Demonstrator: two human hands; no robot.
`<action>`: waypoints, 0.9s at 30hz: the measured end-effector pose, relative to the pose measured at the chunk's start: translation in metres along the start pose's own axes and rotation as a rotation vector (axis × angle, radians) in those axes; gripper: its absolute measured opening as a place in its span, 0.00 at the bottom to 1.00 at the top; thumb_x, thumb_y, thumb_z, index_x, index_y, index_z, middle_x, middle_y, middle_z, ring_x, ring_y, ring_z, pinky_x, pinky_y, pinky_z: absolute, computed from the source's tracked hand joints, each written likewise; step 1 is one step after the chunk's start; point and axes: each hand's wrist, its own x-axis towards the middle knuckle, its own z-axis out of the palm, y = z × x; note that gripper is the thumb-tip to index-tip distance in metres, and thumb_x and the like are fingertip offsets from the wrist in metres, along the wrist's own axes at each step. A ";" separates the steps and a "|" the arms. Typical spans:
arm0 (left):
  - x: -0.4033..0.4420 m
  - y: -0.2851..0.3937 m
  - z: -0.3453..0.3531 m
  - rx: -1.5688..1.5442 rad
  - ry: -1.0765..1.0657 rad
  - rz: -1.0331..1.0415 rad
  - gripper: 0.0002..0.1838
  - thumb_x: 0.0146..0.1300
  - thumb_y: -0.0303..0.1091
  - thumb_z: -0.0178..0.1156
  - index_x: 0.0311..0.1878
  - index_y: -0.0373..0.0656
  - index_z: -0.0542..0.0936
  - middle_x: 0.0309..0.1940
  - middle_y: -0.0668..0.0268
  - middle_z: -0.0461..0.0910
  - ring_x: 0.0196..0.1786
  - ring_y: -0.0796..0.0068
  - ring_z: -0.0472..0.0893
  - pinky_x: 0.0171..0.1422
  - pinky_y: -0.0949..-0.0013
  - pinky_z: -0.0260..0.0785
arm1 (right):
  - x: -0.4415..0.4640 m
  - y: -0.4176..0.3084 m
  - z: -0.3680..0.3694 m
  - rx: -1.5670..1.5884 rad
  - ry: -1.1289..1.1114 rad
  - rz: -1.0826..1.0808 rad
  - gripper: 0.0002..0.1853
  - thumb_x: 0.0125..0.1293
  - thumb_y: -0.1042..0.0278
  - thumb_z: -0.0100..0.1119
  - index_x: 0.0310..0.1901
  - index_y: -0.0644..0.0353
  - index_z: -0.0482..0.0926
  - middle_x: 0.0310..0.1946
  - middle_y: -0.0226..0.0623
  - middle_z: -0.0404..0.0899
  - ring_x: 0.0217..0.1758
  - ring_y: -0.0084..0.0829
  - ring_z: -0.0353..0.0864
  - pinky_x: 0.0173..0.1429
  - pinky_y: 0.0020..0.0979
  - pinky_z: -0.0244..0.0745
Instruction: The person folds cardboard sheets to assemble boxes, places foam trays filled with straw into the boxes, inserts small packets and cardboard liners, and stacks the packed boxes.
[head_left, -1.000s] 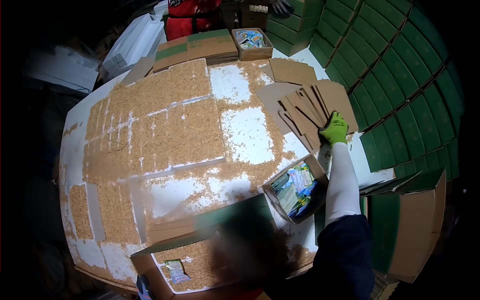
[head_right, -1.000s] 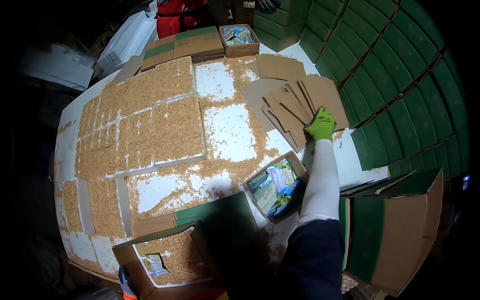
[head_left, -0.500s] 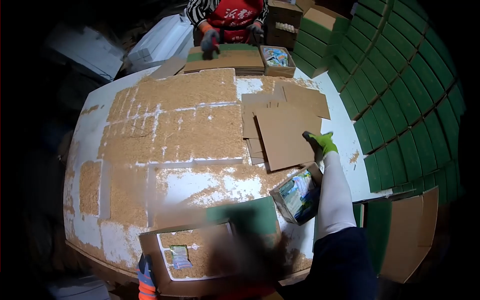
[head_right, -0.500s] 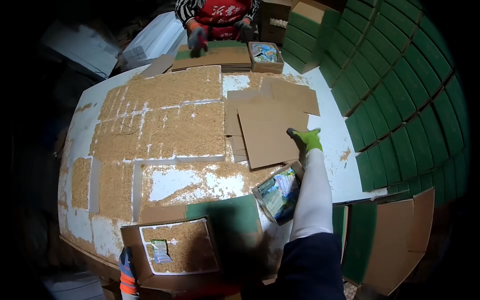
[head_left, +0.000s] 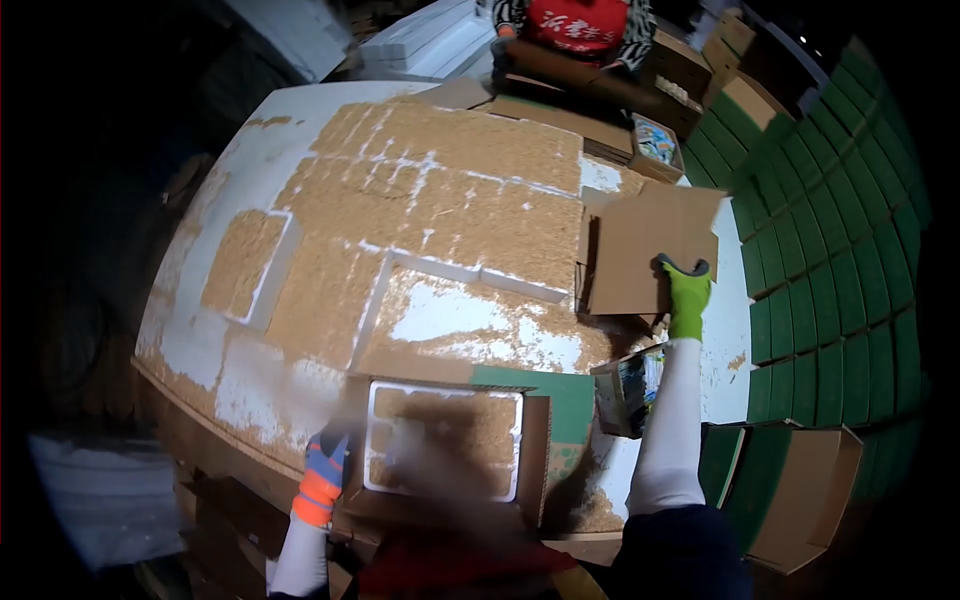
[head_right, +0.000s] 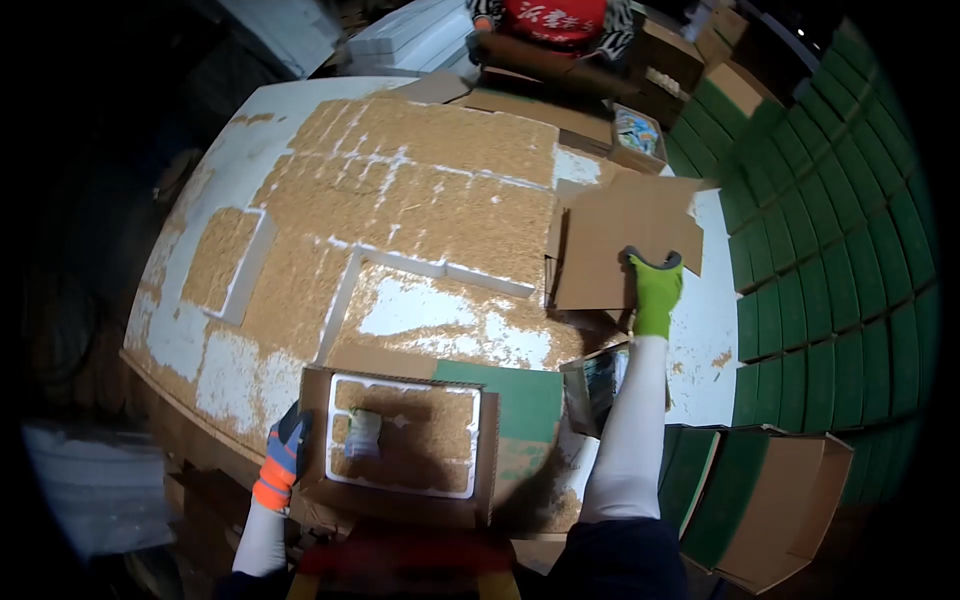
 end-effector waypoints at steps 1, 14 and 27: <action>0.000 -0.001 0.000 0.057 0.022 -0.010 0.23 0.68 0.35 0.53 0.63 0.33 0.71 0.55 0.57 0.78 0.57 0.70 0.76 0.62 0.68 0.67 | -0.012 -0.008 -0.005 0.039 -0.016 -0.129 0.30 0.43 0.64 0.78 0.46 0.68 0.75 0.36 0.43 0.83 0.33 0.29 0.83 0.36 0.29 0.78; 0.061 0.091 -0.011 0.562 0.388 0.828 0.34 0.52 0.34 0.66 0.64 0.38 0.69 0.61 0.51 0.72 0.63 0.46 0.70 0.67 0.53 0.62 | -0.210 -0.097 0.143 -0.733 -0.882 -1.189 0.36 0.44 0.47 0.73 0.56 0.49 0.73 0.47 0.38 0.75 0.50 0.45 0.77 0.54 0.44 0.71; 0.245 0.138 0.035 0.973 -0.434 0.453 0.23 0.55 0.57 0.59 0.44 0.50 0.84 0.40 0.57 0.84 0.45 0.55 0.82 0.52 0.60 0.73 | -0.240 -0.090 -0.057 0.020 -0.428 -0.350 0.23 0.61 0.70 0.64 0.57 0.67 0.74 0.50 0.40 0.79 0.51 0.28 0.79 0.55 0.29 0.73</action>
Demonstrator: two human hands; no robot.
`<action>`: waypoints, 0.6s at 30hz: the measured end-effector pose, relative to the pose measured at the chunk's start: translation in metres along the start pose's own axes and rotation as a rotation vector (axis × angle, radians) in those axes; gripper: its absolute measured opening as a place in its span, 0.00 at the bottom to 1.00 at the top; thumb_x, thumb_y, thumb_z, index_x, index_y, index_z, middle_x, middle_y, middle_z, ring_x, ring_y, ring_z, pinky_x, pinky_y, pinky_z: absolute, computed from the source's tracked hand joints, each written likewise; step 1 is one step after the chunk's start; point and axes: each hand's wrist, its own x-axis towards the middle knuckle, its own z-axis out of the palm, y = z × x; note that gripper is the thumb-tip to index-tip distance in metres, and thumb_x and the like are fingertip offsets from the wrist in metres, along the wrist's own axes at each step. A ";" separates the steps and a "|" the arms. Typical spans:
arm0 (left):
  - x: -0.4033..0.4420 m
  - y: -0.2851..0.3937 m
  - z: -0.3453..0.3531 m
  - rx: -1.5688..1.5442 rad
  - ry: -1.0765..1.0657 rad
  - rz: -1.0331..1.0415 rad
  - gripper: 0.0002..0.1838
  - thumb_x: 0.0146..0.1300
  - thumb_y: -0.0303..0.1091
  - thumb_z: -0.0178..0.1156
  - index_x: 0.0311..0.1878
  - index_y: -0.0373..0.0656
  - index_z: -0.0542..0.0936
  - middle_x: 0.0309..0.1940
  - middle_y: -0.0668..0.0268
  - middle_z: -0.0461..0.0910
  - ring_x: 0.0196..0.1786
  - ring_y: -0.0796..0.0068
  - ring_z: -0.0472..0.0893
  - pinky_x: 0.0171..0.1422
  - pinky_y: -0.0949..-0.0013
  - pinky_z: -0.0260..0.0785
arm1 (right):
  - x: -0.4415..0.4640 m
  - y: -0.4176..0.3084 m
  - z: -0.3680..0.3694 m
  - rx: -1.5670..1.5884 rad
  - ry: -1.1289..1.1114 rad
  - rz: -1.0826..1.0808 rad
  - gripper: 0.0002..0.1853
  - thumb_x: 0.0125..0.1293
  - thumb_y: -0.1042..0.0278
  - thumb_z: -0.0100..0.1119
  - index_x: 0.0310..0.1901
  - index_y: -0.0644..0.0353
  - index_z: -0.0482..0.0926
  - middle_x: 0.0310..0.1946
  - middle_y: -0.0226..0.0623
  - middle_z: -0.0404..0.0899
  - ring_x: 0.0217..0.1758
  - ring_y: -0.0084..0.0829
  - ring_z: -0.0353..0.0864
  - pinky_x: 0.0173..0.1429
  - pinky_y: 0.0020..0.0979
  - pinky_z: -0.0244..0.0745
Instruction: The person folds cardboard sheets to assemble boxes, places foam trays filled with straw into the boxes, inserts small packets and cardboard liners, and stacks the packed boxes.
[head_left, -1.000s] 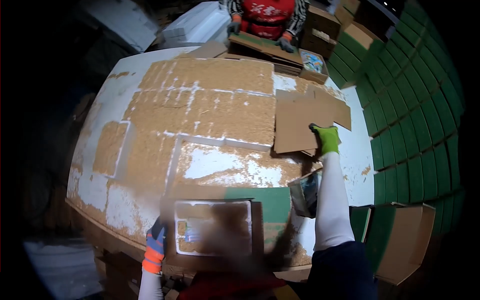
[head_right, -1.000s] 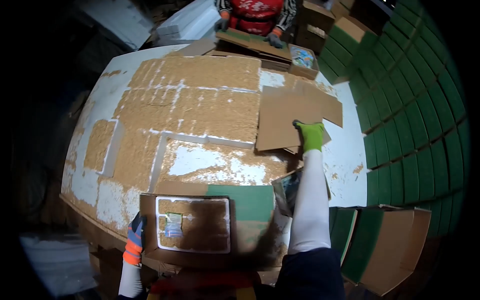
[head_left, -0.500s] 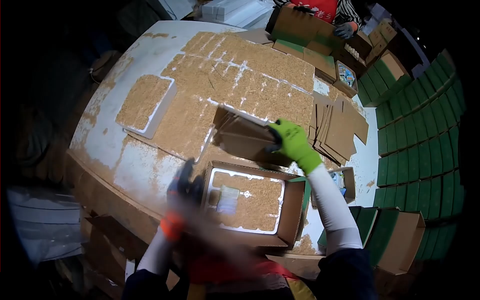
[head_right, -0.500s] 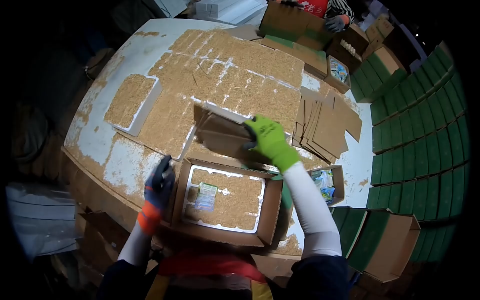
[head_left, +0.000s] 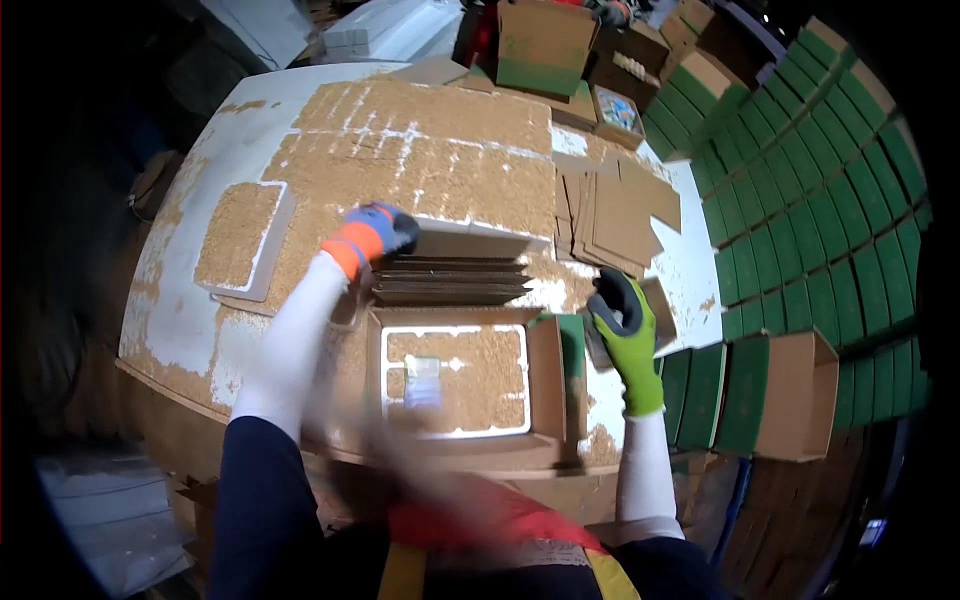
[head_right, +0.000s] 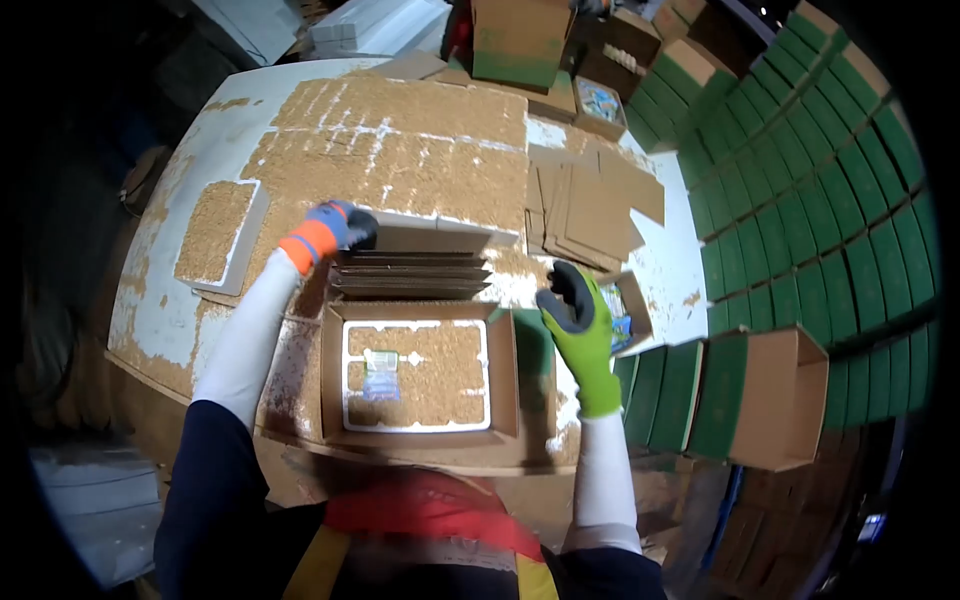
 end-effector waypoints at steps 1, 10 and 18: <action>-0.005 0.003 -0.009 -0.058 0.175 0.001 0.23 0.56 0.55 0.60 0.47 0.48 0.83 0.42 0.57 0.84 0.46 0.57 0.83 0.53 0.60 0.72 | -0.023 0.013 -0.010 0.124 0.000 0.031 0.20 0.63 0.71 0.62 0.55 0.67 0.75 0.47 0.39 0.80 0.51 0.27 0.79 0.54 0.27 0.73; -0.107 0.056 -0.058 -0.035 0.817 0.344 0.10 0.61 0.25 0.59 0.46 0.38 0.82 0.40 0.58 0.83 0.41 0.66 0.83 0.48 0.69 0.72 | -0.069 0.120 -0.071 -0.253 0.360 0.310 0.14 0.55 0.66 0.66 0.43 0.60 0.81 0.35 0.43 0.82 0.36 0.39 0.82 0.42 0.34 0.75; -0.240 0.120 -0.044 0.292 0.447 0.515 0.08 0.54 0.27 0.57 0.37 0.42 0.82 0.32 0.60 0.82 0.33 0.67 0.82 0.36 0.68 0.73 | -0.011 0.073 -0.045 0.027 0.307 -0.005 0.13 0.66 0.73 0.59 0.49 0.68 0.79 0.41 0.32 0.81 0.42 0.21 0.77 0.49 0.24 0.73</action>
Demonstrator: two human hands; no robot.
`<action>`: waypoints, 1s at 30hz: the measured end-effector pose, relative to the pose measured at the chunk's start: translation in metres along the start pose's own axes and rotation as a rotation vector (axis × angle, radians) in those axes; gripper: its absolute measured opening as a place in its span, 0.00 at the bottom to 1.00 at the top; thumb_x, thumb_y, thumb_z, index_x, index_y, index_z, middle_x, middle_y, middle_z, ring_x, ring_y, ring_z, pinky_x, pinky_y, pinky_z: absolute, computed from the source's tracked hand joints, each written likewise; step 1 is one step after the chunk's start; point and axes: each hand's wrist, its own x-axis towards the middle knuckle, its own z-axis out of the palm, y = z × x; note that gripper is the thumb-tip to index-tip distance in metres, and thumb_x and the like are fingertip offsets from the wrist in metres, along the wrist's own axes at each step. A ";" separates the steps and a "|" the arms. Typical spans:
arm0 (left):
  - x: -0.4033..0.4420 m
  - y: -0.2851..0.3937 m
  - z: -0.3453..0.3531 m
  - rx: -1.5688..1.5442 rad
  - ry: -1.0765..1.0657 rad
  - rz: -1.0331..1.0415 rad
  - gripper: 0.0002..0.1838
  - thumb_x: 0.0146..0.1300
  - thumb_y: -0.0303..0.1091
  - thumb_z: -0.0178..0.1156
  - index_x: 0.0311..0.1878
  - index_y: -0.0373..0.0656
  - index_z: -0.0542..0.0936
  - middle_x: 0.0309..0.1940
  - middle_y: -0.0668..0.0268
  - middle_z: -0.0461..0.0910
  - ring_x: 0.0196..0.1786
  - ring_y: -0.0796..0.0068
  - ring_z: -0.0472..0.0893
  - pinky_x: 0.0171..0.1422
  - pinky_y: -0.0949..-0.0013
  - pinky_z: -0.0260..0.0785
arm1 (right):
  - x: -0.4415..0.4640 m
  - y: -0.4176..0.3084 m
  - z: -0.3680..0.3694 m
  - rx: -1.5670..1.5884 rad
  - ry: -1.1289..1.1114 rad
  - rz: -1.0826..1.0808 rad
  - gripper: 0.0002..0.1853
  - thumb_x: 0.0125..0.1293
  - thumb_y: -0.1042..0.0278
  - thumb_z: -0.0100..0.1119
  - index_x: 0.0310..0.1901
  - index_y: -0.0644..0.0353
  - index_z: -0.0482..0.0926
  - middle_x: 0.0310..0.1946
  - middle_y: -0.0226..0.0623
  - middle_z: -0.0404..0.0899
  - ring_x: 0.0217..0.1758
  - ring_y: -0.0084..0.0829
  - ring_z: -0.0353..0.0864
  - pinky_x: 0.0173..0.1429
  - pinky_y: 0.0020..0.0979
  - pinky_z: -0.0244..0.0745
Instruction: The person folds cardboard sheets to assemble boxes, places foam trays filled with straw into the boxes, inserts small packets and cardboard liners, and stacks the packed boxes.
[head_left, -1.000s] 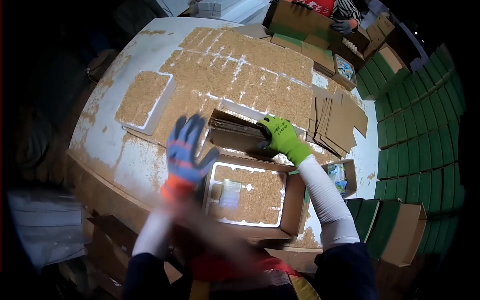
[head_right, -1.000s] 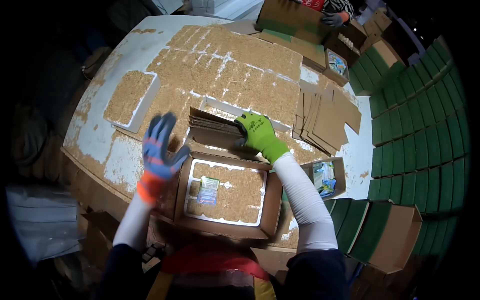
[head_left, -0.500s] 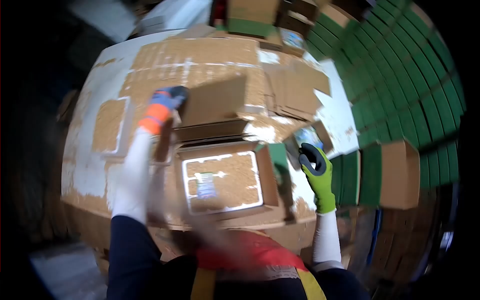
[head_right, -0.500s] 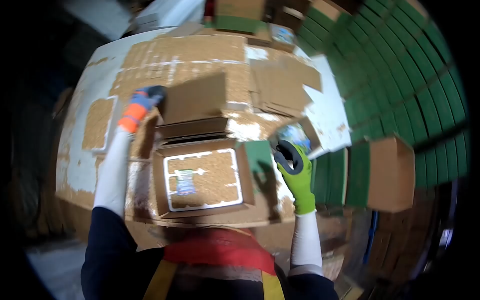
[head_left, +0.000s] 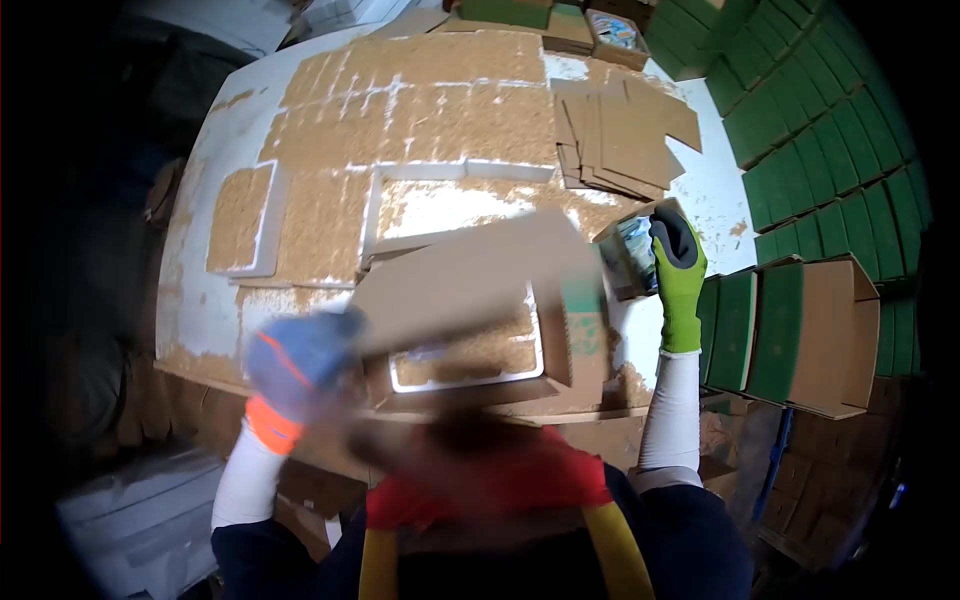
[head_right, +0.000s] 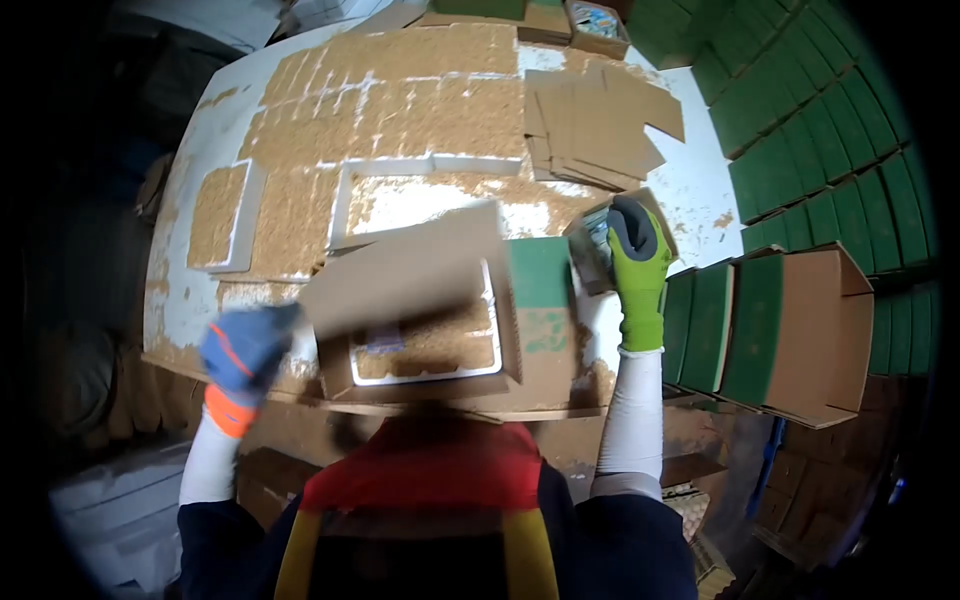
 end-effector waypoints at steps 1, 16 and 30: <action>-0.005 0.019 0.008 0.099 -0.094 0.114 0.08 0.53 0.30 0.57 0.36 0.44 0.82 0.30 0.62 0.81 0.32 0.68 0.81 0.33 0.67 0.72 | -0.007 -0.007 0.006 -0.005 -0.007 0.024 0.12 0.63 0.74 0.60 0.48 0.68 0.79 0.41 0.34 0.81 0.42 0.22 0.78 0.48 0.25 0.73; -0.071 0.004 0.044 -0.545 0.116 -0.453 0.14 0.57 0.26 0.59 0.48 0.41 0.80 0.45 0.60 0.82 0.49 0.63 0.80 0.57 0.63 0.71 | -0.101 -0.051 -0.004 0.239 -0.238 0.346 0.15 0.57 0.77 0.65 0.48 0.66 0.79 0.44 0.37 0.79 0.47 0.25 0.79 0.51 0.25 0.74; -0.111 0.001 0.252 -0.624 0.163 -0.989 0.49 0.40 0.40 0.80 0.64 0.35 0.64 0.56 0.52 0.69 0.61 0.58 0.66 0.67 0.58 0.62 | -0.203 0.035 0.101 -0.464 -0.441 0.115 0.48 0.55 0.52 0.70 0.73 0.56 0.53 0.62 0.43 0.68 0.58 0.36 0.75 0.55 0.37 0.73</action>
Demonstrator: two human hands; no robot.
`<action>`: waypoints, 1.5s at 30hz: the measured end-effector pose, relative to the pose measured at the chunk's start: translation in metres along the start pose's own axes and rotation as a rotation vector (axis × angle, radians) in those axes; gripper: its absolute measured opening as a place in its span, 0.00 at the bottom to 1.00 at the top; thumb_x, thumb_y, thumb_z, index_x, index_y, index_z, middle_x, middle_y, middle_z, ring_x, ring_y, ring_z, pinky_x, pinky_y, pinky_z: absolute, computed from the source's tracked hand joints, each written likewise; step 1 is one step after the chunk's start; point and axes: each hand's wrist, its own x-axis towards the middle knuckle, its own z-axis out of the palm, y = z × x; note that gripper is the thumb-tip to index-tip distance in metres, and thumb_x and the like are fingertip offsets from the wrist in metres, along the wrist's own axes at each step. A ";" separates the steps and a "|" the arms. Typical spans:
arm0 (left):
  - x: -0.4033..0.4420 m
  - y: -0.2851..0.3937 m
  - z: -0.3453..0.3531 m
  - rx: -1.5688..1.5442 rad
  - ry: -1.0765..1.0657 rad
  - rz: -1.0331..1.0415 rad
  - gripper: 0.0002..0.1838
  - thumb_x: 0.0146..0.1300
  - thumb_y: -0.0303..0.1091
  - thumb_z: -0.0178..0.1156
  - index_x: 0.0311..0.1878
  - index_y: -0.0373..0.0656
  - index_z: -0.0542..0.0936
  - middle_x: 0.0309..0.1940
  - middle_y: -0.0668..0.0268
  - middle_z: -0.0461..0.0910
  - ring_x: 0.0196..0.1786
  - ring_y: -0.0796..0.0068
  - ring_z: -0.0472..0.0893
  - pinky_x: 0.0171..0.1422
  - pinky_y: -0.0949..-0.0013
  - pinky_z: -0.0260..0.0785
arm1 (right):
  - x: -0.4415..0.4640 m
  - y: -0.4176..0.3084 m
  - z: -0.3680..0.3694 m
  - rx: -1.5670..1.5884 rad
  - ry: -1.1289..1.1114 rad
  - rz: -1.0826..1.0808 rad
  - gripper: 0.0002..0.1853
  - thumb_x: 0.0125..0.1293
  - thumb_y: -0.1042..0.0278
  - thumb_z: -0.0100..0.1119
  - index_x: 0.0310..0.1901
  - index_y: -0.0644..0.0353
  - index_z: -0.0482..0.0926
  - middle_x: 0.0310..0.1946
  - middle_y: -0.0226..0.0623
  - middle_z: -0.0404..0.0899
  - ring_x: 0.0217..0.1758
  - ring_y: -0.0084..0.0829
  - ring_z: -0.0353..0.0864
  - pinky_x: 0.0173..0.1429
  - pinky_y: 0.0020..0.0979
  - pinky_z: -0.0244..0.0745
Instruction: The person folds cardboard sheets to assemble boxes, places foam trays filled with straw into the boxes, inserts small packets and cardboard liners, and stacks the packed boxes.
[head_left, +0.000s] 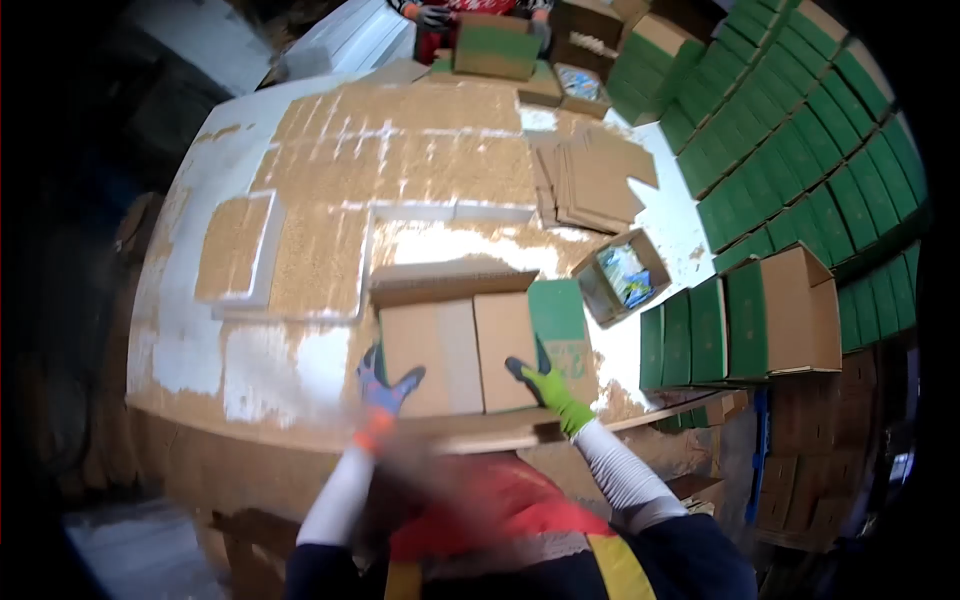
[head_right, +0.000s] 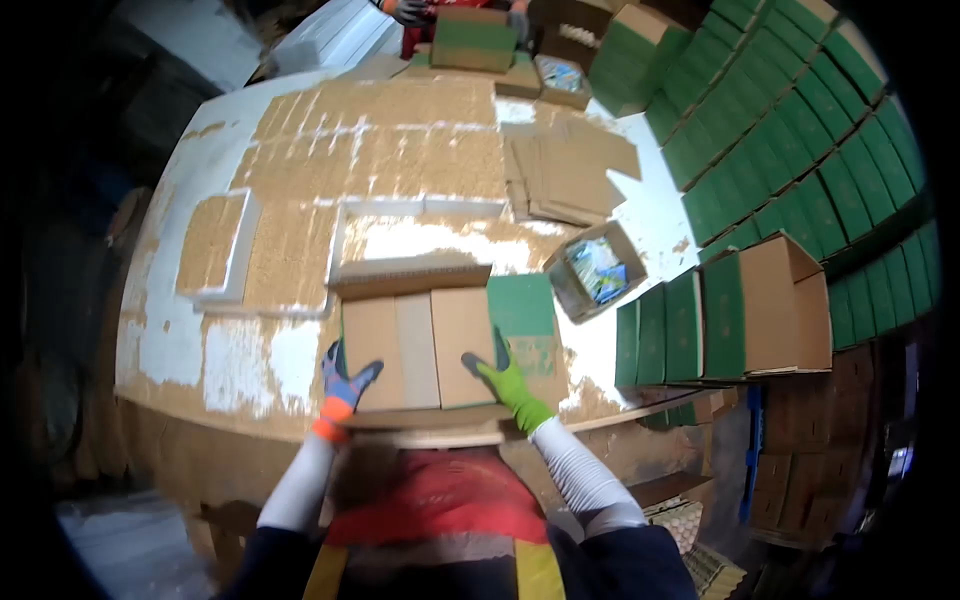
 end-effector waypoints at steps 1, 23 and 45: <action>-0.010 -0.002 -0.009 -0.132 -0.064 -0.071 0.48 0.40 0.40 0.80 0.63 0.34 0.66 0.56 0.53 0.70 0.61 0.60 0.67 0.66 0.58 0.62 | -0.004 -0.023 -0.026 0.475 -0.118 0.224 0.47 0.55 0.57 0.70 0.72 0.57 0.54 0.60 0.40 0.70 0.56 0.32 0.76 0.52 0.31 0.74; -0.018 0.317 0.011 -1.533 -1.013 -0.218 0.33 0.69 0.53 0.47 0.65 0.34 0.64 0.64 0.53 0.65 0.64 0.56 0.68 0.69 0.56 0.57 | -0.043 -0.036 -0.403 0.696 0.412 -0.379 0.31 0.60 0.72 0.65 0.65 0.62 0.65 0.61 0.38 0.70 0.56 0.26 0.74 0.58 0.30 0.71; -0.075 0.537 0.222 -0.223 -0.882 0.218 0.54 0.58 0.78 0.30 0.69 0.37 0.63 0.67 0.46 0.63 0.71 0.47 0.61 0.72 0.37 0.48 | -0.036 0.358 -0.391 0.844 1.483 -0.120 0.26 0.75 0.62 0.44 0.69 0.67 0.58 0.68 0.42 0.62 0.69 0.34 0.62 0.72 0.32 0.55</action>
